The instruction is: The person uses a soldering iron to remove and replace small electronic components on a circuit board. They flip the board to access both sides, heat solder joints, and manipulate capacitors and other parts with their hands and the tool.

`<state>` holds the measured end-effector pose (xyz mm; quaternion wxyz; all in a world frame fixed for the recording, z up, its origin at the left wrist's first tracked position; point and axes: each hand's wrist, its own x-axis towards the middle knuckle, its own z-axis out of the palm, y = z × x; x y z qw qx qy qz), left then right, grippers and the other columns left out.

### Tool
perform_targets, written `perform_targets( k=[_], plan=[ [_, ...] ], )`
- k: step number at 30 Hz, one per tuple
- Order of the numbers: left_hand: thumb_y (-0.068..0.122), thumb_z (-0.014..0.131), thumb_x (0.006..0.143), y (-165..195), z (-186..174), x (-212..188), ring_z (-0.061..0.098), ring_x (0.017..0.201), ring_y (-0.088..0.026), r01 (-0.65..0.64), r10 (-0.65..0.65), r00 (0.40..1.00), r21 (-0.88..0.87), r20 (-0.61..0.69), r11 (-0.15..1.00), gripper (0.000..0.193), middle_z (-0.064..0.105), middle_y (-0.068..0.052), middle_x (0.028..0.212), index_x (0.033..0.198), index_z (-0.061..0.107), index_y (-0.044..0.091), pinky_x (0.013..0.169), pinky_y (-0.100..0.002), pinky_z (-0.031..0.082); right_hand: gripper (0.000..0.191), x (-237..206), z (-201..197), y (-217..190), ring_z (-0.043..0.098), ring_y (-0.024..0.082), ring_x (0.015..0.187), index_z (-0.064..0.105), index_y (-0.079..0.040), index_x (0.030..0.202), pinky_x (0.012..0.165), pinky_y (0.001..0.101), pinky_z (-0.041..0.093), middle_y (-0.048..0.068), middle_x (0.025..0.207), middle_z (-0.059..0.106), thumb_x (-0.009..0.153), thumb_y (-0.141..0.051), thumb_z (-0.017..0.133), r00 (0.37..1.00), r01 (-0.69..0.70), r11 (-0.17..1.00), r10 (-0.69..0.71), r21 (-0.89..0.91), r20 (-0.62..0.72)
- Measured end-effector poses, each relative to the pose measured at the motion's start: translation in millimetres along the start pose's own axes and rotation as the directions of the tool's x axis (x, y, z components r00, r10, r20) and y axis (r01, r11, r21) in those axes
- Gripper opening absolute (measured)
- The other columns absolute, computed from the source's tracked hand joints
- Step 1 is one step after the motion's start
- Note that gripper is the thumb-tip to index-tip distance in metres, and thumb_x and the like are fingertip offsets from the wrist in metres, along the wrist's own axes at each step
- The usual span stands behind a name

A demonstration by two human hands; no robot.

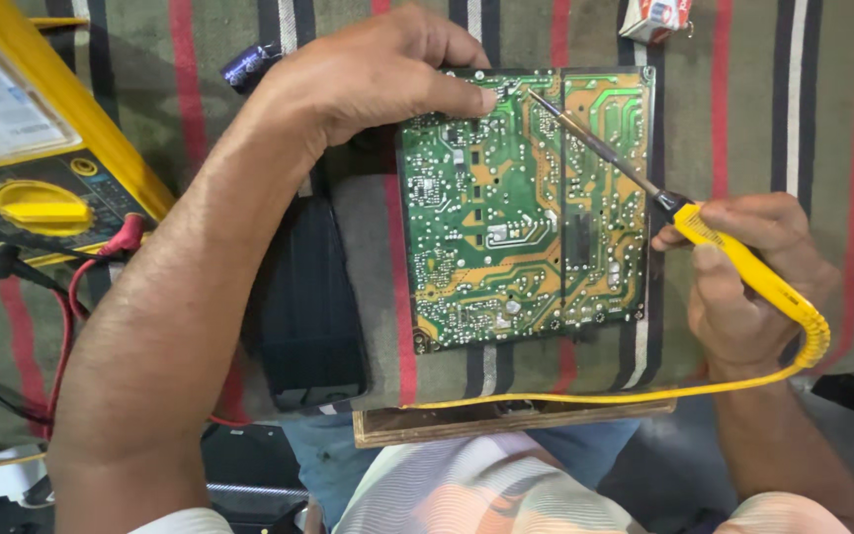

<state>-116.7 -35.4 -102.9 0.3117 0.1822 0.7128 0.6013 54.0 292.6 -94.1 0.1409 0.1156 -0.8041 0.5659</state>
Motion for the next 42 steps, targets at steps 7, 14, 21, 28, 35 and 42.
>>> perform_targets(
  k=[7, 14, 21, 28, 35, 42],
  plan=[
    [0.023, 0.078, 0.086, -9.0, 0.8, 4.2, 0.069, 0.081, -0.008, -0.026, 0.028, 0.998, 0.027, -0.061, 0.999, 0.029, 0.076, 0.0, 0.09, 0.107, 0.077, 0.004, 0.074, -0.025, 0.053, 0.019, 1.8, 4.1, -1.5, 0.072, 0.028, 0.091, 0.065, 0.005, 0.115, 0.085, 0.0374, 0.066, 0.014, 0.112, 0.058, 0.098, 0.0, 0.059, 0.999, 0.034, 0.996, -0.032, -0.08, 0.029],
    [0.023, 0.077, 0.085, -16.3, 1.8, 6.8, 0.07, 0.082, -0.009, 0.024, -0.027, 0.998, -0.048, -0.054, 0.999, 0.031, 0.077, -0.001, 0.092, 0.109, 0.075, 0.004, 0.075, -0.025, 0.054, 0.016, -0.6, 6.4, -6.4, 0.073, 0.026, 0.094, 0.068, 0.002, 0.117, 0.087, 0.033, 0.065, 0.013, 0.112, 0.061, 0.102, 0.001, 0.064, 0.998, 0.039, 0.984, -0.031, -0.176, 0.049],
    [0.025, 0.078, 0.085, -16.7, 2.5, 6.2, 0.072, 0.083, -0.009, 0.011, -0.01, 0.996, 0.017, -0.088, 1.0, 0.033, 0.078, -0.001, 0.094, 0.112, 0.076, 0.006, 0.076, -0.025, 0.055, 0.023, 3.7, 3.4, -26.4, 0.073, 0.023, 0.097, 0.072, -0.002, 0.115, 0.083, 0.0265, 0.061, 0.017, 0.119, 0.066, 0.093, 0.006, 0.075, 0.97, 0.21, 0.879, -0.133, -0.428, 0.203],
    [0.024, 0.077, 0.086, -16.4, 3.1, 6.2, 0.073, 0.084, -0.011, -0.009, 0.009, 0.997, 0.0, -0.072, 1.0, 0.033, 0.079, -0.004, 0.095, 0.113, 0.075, 0.004, 0.077, -0.026, 0.057, 0.023, 5.7, -0.4, -36.8, 0.073, 0.022, 0.101, 0.074, -0.001, 0.115, 0.088, 0.0262, 0.06, 0.017, 0.119, 0.068, 0.093, -0.002, 0.08, 0.953, 0.265, 0.84, -0.153, -0.473, 0.262],
    [0.023, 0.077, 0.085, -14.9, 3.8, 4.3, 0.073, 0.082, -0.01, 0.012, -0.013, 0.997, -0.009, -0.081, 1.0, 0.033, 0.079, -0.003, 0.094, 0.112, 0.075, 0.004, 0.077, -0.026, 0.057, 0.03, -6.9, -13.9, -20.2, 0.071, 0.022, 0.093, 0.073, 0.004, 0.117, 0.084, 0.0288, 0.059, 0.019, 0.118, 0.068, 0.087, -0.002, 0.076, 0.946, 0.285, 0.832, -0.164, -0.475, 0.28],
    [0.022, 0.077, 0.085, -14.1, 3.8, 4.0, 0.072, 0.078, -0.009, 0.007, -0.008, 0.996, -0.005, -0.084, 1.0, 0.03, 0.079, -0.003, 0.091, 0.11, 0.076, 0.005, 0.072, -0.025, 0.057, 0.029, -1.7, -10.7, -23.6, 0.071, 0.029, 0.098, 0.073, 0.004, 0.11, 0.08, 0.0302, 0.06, 0.022, 0.115, 0.065, 0.082, 0.002, 0.079, 0.91, 0.385, 0.81, -0.252, -0.443, 0.329]
  ],
)
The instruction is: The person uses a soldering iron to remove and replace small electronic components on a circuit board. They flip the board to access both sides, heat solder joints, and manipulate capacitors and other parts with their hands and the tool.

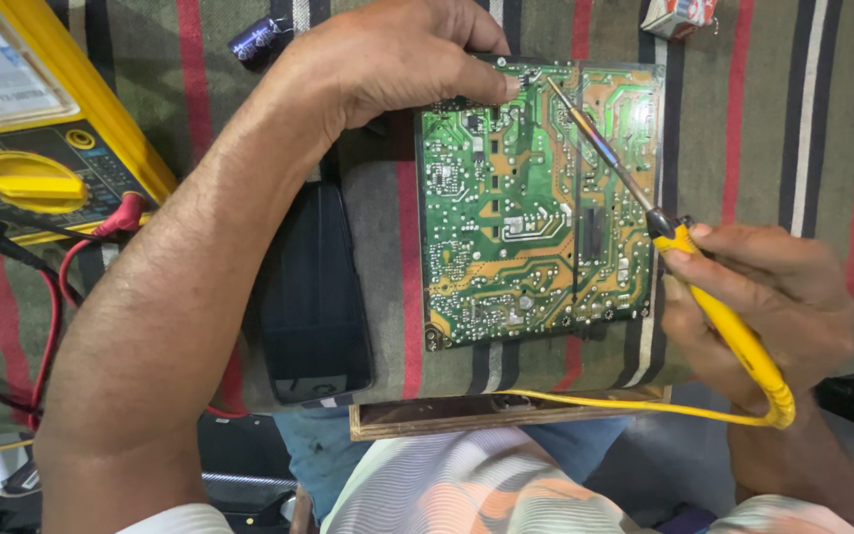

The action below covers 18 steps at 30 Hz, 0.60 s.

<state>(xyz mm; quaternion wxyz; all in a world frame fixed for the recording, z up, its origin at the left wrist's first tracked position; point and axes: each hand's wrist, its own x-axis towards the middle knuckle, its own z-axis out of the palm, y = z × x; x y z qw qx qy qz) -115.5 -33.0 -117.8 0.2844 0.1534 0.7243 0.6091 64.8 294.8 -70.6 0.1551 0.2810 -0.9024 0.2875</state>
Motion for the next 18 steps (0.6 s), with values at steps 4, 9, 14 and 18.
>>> perform_targets(
  k=[4, 9, 14, 18],
  plan=[
    [0.022, 0.078, 0.085, 0.5, 0.4, 0.6, 0.072, 0.078, -0.009, -0.005, 0.005, 1.0, 0.01, -0.009, 1.0, 0.03, 0.079, -0.003, 0.09, 0.109, 0.076, 0.005, 0.071, -0.024, 0.057, 0.027, 14.9, 5.0, -10.6, 0.073, 0.028, 0.095, 0.074, 0.003, 0.11, 0.082, 0.0309, 0.062, 0.02, 0.116, 0.066, 0.083, 0.004, 0.079, 1.0, -0.009, 0.999, 0.009, 0.041, -0.009],
    [0.022, 0.077, 0.085, 2.0, 1.0, -2.4, 0.073, 0.078, -0.009, -0.008, 0.008, 1.0, 0.032, -0.017, 0.999, 0.029, 0.079, -0.003, 0.092, 0.109, 0.077, 0.006, 0.071, -0.025, 0.058, 0.027, 24.1, 8.5, -19.5, 0.071, 0.028, 0.094, 0.073, 0.003, 0.106, 0.08, 0.0311, 0.061, 0.019, 0.112, 0.064, 0.08, 0.008, 0.08, 1.0, -0.009, 0.998, 0.01, 0.064, -0.006],
    [0.022, 0.076, 0.086, 4.2, 1.7, -3.4, 0.074, 0.079, -0.009, 0.015, -0.014, 1.0, 0.045, -0.022, 0.999, 0.029, 0.081, -0.004, 0.093, 0.109, 0.077, 0.006, 0.072, -0.024, 0.058, 0.029, 21.2, 12.3, -26.7, 0.07, 0.025, 0.094, 0.075, 0.0, 0.108, 0.081, 0.0302, 0.06, 0.016, 0.116, 0.063, 0.084, 0.014, 0.08, 1.0, -0.012, 1.0, 0.012, 0.02, 0.002],
    [0.022, 0.076, 0.086, 3.5, 1.7, -2.3, 0.074, 0.078, -0.009, 0.005, -0.004, 1.0, 0.05, -0.021, 0.999, 0.029, 0.08, -0.004, 0.092, 0.109, 0.077, 0.006, 0.072, -0.024, 0.058, 0.031, 20.9, 12.6, -29.8, 0.07, 0.026, 0.095, 0.075, 0.0, 0.106, 0.076, 0.0301, 0.059, 0.016, 0.114, 0.063, 0.078, 0.014, 0.079, 0.999, -0.001, 1.0, 0.001, 0.003, 0.04]
  ],
)
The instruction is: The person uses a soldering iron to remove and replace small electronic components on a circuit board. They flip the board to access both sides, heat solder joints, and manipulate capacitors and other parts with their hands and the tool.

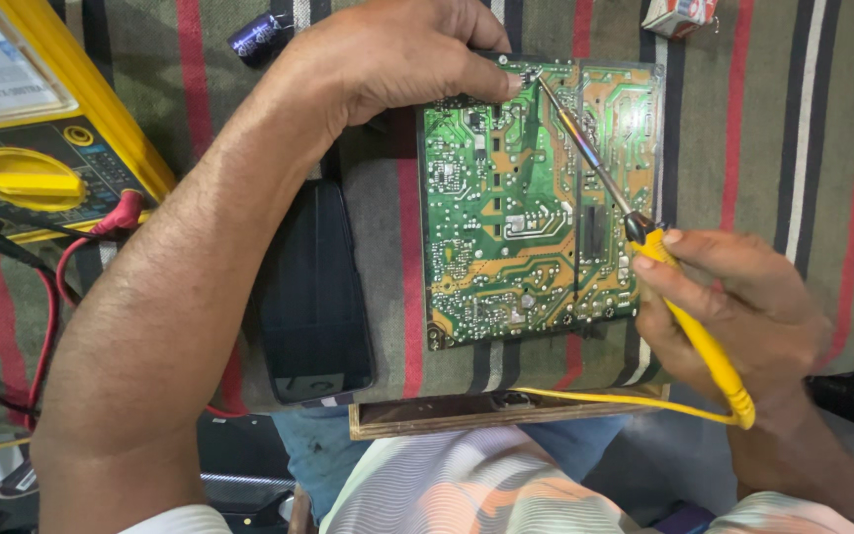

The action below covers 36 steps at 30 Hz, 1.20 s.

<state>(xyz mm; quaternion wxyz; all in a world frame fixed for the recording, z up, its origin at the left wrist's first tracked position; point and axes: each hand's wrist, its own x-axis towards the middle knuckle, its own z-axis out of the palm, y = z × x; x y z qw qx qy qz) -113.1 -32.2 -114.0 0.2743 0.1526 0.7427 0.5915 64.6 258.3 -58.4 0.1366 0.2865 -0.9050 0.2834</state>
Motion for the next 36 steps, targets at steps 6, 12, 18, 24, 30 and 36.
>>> perform_targets(
  k=[6, 12, 18, 24, 30, 36],
  plan=[
    [0.021, 0.077, 0.086, -3.3, -0.3, 1.8, 0.073, 0.078, -0.009, -0.017, 0.018, 1.0, -0.031, 0.01, 0.999, 0.027, 0.079, -0.003, 0.091, 0.107, 0.077, 0.005, 0.071, -0.025, 0.058, 0.034, 1.0, -0.3, -3.7, 0.071, 0.026, 0.098, 0.076, -0.002, 0.111, 0.077, 0.0289, 0.059, 0.014, 0.118, 0.063, 0.082, 0.015, 0.08, 1.0, 0.029, 0.999, -0.029, -0.039, 0.011],
    [0.02, 0.077, 0.085, -5.4, -1.2, 2.8, 0.072, 0.079, -0.008, -0.008, 0.011, 1.0, -0.077, 0.027, 0.997, 0.026, 0.078, -0.002, 0.09, 0.106, 0.077, 0.005, 0.071, -0.024, 0.057, 0.034, 0.0, 1.1, -4.0, 0.07, 0.026, 0.099, 0.076, -0.002, 0.11, 0.077, 0.0289, 0.059, 0.014, 0.116, 0.063, 0.081, 0.016, 0.079, 0.999, 0.035, 0.999, -0.035, -0.031, 0.003],
    [0.021, 0.078, 0.085, -4.6, -1.6, 3.6, 0.071, 0.079, -0.008, -0.017, 0.019, 1.0, -0.064, 0.024, 0.998, 0.028, 0.078, -0.002, 0.091, 0.107, 0.076, 0.005, 0.071, -0.024, 0.056, 0.032, -3.4, 2.2, -1.6, 0.071, 0.025, 0.094, 0.076, -0.002, 0.11, 0.079, 0.0299, 0.06, 0.013, 0.118, 0.064, 0.084, 0.015, 0.08, 0.997, 0.052, 0.997, -0.055, -0.063, -0.048],
    [0.023, 0.077, 0.085, -2.8, 0.4, 0.7, 0.072, 0.078, -0.009, 0.002, -0.002, 1.0, 0.027, -0.006, 1.0, 0.028, 0.079, -0.002, 0.09, 0.107, 0.077, 0.007, 0.072, -0.026, 0.057, 0.03, -3.5, -0.4, -2.9, 0.071, 0.027, 0.096, 0.076, -0.001, 0.107, 0.076, 0.0291, 0.06, 0.015, 0.114, 0.063, 0.082, 0.016, 0.078, 0.998, 0.048, 0.997, -0.05, -0.056, -0.037],
    [0.022, 0.078, 0.085, -1.6, -0.6, 1.4, 0.071, 0.078, -0.009, 0.003, -0.002, 1.0, -0.024, 0.006, 1.0, 0.027, 0.078, -0.002, 0.09, 0.107, 0.076, 0.006, 0.073, -0.025, 0.056, 0.034, 2.8, -0.2, -6.3, 0.071, 0.026, 0.098, 0.075, -0.001, 0.109, 0.077, 0.0279, 0.059, 0.015, 0.116, 0.064, 0.08, 0.016, 0.079, 0.999, 0.035, 0.999, -0.035, -0.029, 0.002],
    [0.021, 0.077, 0.086, -1.9, -0.7, 0.7, 0.07, 0.074, -0.009, -0.027, 0.027, 0.999, 0.001, 0.026, 1.0, 0.023, 0.078, -0.002, 0.087, 0.103, 0.078, 0.006, 0.068, -0.025, 0.055, 0.035, 6.1, -0.3, -12.0, 0.071, 0.027, 0.092, 0.075, 0.001, 0.105, 0.073, 0.0285, 0.058, 0.016, 0.112, 0.065, 0.074, 0.016, 0.079, 1.0, -0.002, 0.999, 0.003, -0.037, 0.01]
  ],
)
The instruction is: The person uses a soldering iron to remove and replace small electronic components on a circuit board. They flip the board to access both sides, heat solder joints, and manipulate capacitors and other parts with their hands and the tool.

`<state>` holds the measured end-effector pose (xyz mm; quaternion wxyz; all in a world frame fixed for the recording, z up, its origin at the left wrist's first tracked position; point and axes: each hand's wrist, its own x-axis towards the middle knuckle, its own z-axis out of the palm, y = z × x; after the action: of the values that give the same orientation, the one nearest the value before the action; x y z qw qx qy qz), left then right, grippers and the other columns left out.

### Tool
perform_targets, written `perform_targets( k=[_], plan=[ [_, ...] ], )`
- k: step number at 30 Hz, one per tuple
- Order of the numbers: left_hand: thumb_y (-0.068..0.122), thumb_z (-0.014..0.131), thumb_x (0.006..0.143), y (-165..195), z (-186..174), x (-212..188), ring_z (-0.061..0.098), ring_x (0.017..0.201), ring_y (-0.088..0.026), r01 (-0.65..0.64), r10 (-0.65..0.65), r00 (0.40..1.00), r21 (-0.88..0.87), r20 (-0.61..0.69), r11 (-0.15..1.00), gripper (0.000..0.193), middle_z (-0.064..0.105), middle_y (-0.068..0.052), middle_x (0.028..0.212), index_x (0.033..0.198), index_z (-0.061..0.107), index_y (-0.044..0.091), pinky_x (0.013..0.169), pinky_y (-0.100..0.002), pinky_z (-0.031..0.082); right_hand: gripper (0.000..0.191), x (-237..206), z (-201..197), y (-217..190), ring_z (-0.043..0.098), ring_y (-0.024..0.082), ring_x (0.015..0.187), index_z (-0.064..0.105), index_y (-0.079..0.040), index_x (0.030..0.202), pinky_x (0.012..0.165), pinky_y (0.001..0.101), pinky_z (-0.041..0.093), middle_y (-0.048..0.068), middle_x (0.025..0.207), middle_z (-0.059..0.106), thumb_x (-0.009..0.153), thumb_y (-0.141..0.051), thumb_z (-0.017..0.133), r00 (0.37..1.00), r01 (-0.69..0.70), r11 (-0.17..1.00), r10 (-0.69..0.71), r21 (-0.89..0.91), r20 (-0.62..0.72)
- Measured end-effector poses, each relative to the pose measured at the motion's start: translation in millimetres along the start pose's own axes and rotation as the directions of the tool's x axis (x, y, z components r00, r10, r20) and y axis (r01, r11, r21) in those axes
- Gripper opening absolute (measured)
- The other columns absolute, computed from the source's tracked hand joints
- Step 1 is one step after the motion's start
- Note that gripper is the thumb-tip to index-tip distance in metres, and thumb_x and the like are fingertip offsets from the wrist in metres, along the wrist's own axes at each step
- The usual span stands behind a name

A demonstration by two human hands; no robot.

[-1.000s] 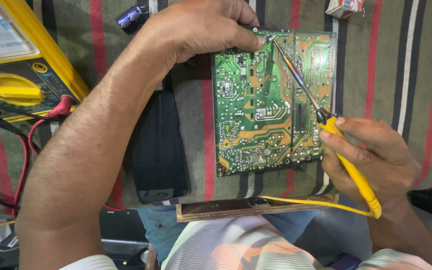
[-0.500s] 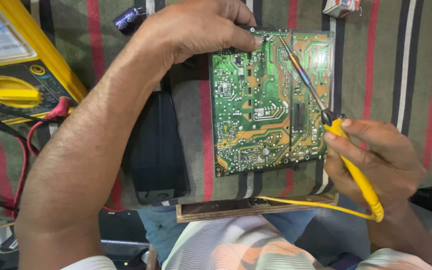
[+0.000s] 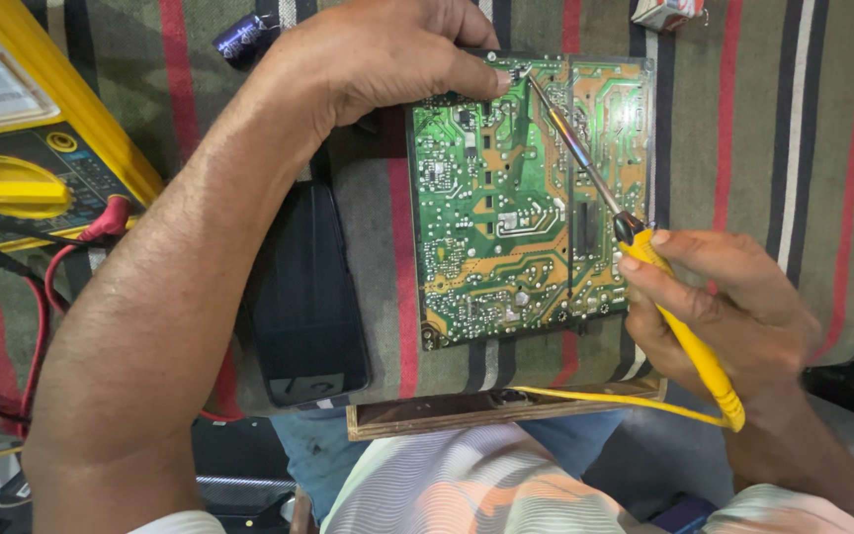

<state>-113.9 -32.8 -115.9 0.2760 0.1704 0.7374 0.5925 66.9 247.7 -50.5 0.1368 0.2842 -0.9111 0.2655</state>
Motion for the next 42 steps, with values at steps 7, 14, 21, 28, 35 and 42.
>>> perform_targets(
  k=[7, 14, 21, 28, 35, 42],
  plan=[
    [0.021, 0.076, 0.086, -0.9, 0.2, 0.9, 0.071, 0.072, -0.009, -0.006, 0.006, 1.0, 0.001, 0.006, 1.0, 0.021, 0.079, -0.002, 0.085, 0.101, 0.078, 0.006, 0.066, -0.025, 0.056, 0.031, 4.6, -3.7, -3.4, 0.072, 0.028, 0.1, 0.077, -0.003, 0.107, 0.076, 0.0292, 0.061, 0.014, 0.116, 0.065, 0.081, 0.014, 0.081, 0.998, 0.045, 0.996, -0.041, -0.076, 0.048],
    [0.019, 0.076, 0.087, -1.5, -0.7, 2.2, 0.071, 0.075, -0.01, -0.029, 0.031, 0.998, -0.051, 0.046, 0.998, 0.022, 0.078, -0.003, 0.086, 0.102, 0.078, 0.003, 0.069, -0.026, 0.056, 0.031, 10.7, -5.0, -7.2, 0.072, 0.03, 0.099, 0.076, -0.001, 0.106, 0.082, 0.0348, 0.062, 0.016, 0.113, 0.065, 0.079, 0.014, 0.08, 0.995, 0.087, 0.992, -0.081, -0.094, 0.065],
    [0.02, 0.076, 0.086, -1.7, 0.5, -0.7, 0.072, 0.075, -0.009, -0.007, 0.007, 1.0, -0.002, -0.027, 1.0, 0.024, 0.078, -0.002, 0.087, 0.104, 0.077, 0.005, 0.069, -0.026, 0.057, 0.033, 8.1, -4.7, -15.8, 0.07, 0.029, 0.093, 0.076, 0.004, 0.103, 0.073, 0.0317, 0.057, 0.018, 0.108, 0.064, 0.073, 0.019, 0.079, 1.0, 0.004, 0.998, -0.004, -0.065, 0.009],
    [0.02, 0.076, 0.087, -2.2, -0.1, 1.6, 0.072, 0.076, -0.009, -0.02, 0.021, 0.999, -0.038, 0.026, 0.999, 0.023, 0.079, -0.003, 0.089, 0.104, 0.077, 0.004, 0.071, -0.026, 0.057, 0.036, 7.3, -4.1, -12.9, 0.07, 0.029, 0.097, 0.077, 0.003, 0.104, 0.079, 0.0344, 0.057, 0.015, 0.11, 0.065, 0.073, 0.02, 0.081, 0.995, 0.098, 0.99, -0.095, -0.104, 0.034],
    [0.02, 0.074, 0.088, -2.7, -0.2, 0.8, 0.072, 0.075, -0.009, -0.011, 0.011, 1.0, -0.009, 0.024, 1.0, 0.022, 0.079, -0.004, 0.088, 0.104, 0.078, 0.004, 0.07, -0.026, 0.058, 0.035, 10.6, -1.4, -15.8, 0.071, 0.028, 0.095, 0.077, 0.003, 0.105, 0.074, 0.031, 0.056, 0.015, 0.11, 0.066, 0.073, 0.018, 0.082, 0.999, 0.039, 0.996, -0.036, -0.078, 0.038],
    [0.019, 0.075, 0.089, -4.5, -0.5, 3.2, 0.072, 0.076, -0.009, -0.026, 0.028, 0.999, -0.046, 0.041, 0.999, 0.022, 0.079, -0.004, 0.089, 0.105, 0.077, 0.004, 0.071, -0.026, 0.057, 0.037, 17.1, -5.6, -20.0, 0.072, 0.03, 0.094, 0.077, 0.001, 0.103, 0.079, 0.0346, 0.059, 0.016, 0.108, 0.066, 0.069, 0.017, 0.08, 0.994, 0.083, 0.989, -0.074, -0.119, 0.08]
  ],
)
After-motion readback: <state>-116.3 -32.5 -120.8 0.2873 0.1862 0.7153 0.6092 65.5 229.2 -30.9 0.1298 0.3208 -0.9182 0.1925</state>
